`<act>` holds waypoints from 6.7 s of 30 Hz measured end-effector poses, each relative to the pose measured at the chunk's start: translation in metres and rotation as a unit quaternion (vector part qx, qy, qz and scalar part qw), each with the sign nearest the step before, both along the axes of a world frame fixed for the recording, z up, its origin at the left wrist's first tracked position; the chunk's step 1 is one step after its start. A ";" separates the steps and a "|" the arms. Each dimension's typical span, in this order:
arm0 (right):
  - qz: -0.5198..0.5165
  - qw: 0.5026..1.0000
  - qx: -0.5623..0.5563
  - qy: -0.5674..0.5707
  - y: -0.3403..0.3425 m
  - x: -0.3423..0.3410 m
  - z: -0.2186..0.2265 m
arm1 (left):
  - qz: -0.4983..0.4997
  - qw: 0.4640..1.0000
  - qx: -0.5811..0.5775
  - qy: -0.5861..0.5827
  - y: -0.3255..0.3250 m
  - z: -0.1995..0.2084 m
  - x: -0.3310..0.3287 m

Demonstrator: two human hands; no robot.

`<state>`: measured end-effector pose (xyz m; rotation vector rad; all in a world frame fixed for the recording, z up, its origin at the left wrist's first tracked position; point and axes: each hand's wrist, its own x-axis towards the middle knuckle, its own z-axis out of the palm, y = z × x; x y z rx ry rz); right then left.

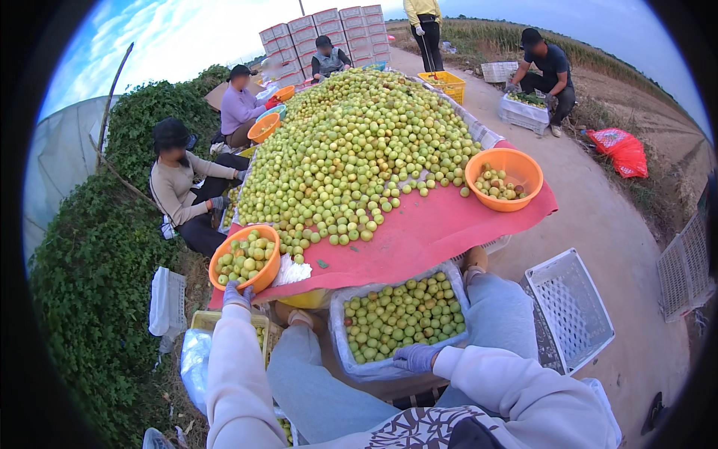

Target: The person sits cross-legged and sorts green olives by hand from a large pile on a red mat into a plastic crate. They repeatedly pick, inspect, and place olives into the crate, occasionally moving a small orange bowl.

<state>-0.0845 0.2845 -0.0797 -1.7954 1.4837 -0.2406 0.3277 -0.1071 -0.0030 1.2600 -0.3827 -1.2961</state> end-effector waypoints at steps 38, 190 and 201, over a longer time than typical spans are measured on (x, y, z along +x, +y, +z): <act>-0.342 0.901 -0.010 -0.268 0.121 -0.066 0.049 | -0.321 0.918 0.124 0.197 0.296 -0.112 -0.187; -0.466 0.874 -0.104 0.089 -0.013 -0.114 -0.045 | -0.433 0.426 -0.294 -0.738 0.265 -0.094 -0.308; -0.364 0.869 -0.271 0.198 -0.014 -0.113 -0.056 | -0.400 0.525 -0.366 -0.656 0.271 -0.125 -0.276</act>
